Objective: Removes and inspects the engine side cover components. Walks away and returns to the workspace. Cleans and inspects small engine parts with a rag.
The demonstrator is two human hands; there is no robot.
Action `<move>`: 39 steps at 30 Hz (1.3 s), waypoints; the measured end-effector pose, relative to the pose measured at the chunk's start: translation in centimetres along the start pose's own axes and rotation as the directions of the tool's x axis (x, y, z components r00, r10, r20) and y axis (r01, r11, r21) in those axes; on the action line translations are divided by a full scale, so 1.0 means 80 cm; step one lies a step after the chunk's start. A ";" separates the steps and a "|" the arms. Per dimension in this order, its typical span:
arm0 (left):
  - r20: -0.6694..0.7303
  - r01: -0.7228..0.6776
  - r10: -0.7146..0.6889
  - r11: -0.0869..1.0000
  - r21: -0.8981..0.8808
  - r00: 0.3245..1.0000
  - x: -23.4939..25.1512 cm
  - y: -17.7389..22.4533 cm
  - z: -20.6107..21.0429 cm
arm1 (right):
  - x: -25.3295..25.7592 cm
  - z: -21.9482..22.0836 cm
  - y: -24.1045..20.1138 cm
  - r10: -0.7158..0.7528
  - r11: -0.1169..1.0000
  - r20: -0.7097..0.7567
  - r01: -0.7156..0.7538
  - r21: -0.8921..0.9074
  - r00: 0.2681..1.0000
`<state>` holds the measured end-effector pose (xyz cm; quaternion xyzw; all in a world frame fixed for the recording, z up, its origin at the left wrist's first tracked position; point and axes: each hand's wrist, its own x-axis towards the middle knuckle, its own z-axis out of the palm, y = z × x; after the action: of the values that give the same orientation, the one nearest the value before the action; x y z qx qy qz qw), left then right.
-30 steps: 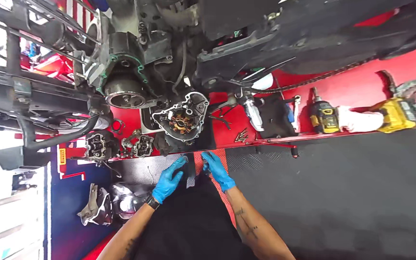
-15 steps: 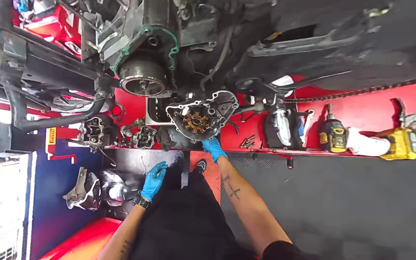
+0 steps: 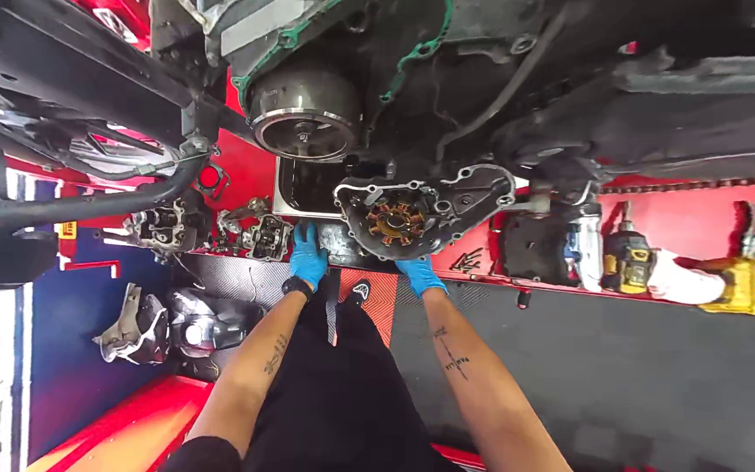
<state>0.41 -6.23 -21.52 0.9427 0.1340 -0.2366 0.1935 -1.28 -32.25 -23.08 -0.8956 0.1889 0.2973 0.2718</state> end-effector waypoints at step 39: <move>0.147 -0.427 0.413 0.901 0.080 0.899 0.013 0.023 0.089 | -0.038 0.002 0.000 -0.073 0.996 -0.039 0.075 0.049 0.997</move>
<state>-0.90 -10.73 -27.24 0.9417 -0.0984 -0.2555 0.1956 -3.64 -31.63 -21.24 -0.9001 0.1682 0.2655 0.3017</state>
